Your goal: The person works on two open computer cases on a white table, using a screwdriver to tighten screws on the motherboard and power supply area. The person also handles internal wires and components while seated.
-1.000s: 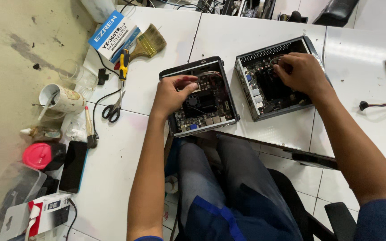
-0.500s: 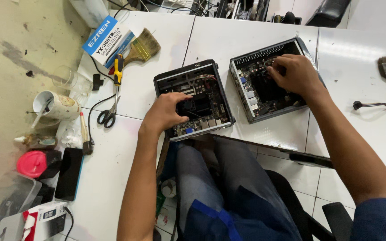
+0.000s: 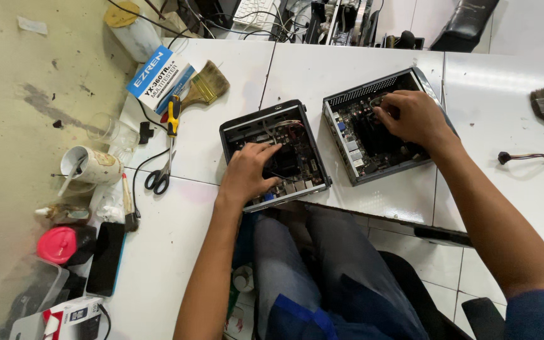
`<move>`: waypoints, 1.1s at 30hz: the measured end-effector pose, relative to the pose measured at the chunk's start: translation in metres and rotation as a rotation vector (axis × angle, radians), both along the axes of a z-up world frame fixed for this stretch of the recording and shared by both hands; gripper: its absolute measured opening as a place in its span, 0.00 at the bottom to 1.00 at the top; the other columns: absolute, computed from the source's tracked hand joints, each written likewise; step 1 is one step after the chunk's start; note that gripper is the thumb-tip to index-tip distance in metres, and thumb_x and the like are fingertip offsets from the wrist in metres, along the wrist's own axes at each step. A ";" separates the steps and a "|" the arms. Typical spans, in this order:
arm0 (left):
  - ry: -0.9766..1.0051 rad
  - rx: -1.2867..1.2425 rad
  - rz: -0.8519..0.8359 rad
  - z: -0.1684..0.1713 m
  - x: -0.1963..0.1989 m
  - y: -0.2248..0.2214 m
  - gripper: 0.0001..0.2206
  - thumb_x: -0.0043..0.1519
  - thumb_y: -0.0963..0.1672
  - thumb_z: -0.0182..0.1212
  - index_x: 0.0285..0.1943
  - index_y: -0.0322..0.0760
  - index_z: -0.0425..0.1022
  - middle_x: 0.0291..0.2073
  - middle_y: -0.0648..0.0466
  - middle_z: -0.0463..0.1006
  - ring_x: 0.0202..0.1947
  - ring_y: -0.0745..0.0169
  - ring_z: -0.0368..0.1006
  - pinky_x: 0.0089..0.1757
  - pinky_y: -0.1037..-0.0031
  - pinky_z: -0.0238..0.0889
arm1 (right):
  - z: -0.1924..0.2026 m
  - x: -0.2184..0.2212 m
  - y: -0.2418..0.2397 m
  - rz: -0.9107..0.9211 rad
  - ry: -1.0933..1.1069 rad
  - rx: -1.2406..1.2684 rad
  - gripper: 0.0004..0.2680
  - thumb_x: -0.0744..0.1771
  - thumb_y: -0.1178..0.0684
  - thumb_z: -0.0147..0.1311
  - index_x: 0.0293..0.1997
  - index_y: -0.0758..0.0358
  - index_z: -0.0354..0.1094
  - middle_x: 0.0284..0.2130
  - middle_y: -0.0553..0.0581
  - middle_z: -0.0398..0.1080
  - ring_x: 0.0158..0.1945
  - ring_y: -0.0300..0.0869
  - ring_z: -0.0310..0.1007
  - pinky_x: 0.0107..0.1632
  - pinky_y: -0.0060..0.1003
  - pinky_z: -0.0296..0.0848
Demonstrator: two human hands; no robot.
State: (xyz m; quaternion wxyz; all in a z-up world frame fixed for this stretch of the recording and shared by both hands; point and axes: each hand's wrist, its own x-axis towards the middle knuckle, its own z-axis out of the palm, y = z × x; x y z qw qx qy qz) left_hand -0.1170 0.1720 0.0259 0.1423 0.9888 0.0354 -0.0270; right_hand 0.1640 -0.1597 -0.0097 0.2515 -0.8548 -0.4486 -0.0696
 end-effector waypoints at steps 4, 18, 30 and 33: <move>-0.072 -0.034 0.013 -0.002 0.004 -0.001 0.39 0.50 0.50 0.80 0.75 0.56 0.71 0.58 0.56 0.81 0.60 0.51 0.74 0.54 0.55 0.72 | 0.002 -0.001 0.000 -0.002 -0.007 -0.002 0.07 0.69 0.51 0.64 0.35 0.60 0.75 0.25 0.61 0.72 0.34 0.60 0.78 0.38 0.49 0.75; -0.180 0.083 0.470 -0.006 0.001 -0.010 0.35 0.57 0.53 0.75 0.76 0.49 0.72 0.54 0.50 0.78 0.57 0.45 0.70 0.49 0.50 0.73 | 0.006 0.000 -0.001 0.036 -0.018 -0.015 0.06 0.73 0.52 0.61 0.41 0.62 0.78 0.33 0.56 0.78 0.32 0.51 0.76 0.34 0.47 0.73; -0.178 0.131 0.500 -0.008 0.003 -0.010 0.36 0.56 0.55 0.75 0.76 0.50 0.72 0.53 0.51 0.77 0.54 0.47 0.70 0.49 0.52 0.71 | 0.003 0.001 -0.001 0.008 -0.039 -0.032 0.07 0.72 0.50 0.61 0.38 0.59 0.77 0.33 0.54 0.78 0.34 0.52 0.77 0.37 0.48 0.73; -0.101 0.157 0.614 0.000 0.003 -0.020 0.37 0.58 0.56 0.74 0.78 0.54 0.68 0.57 0.51 0.73 0.58 0.43 0.67 0.50 0.46 0.65 | 0.004 0.000 -0.001 -0.004 -0.039 -0.041 0.06 0.72 0.50 0.61 0.43 0.56 0.80 0.34 0.54 0.79 0.33 0.51 0.78 0.36 0.48 0.75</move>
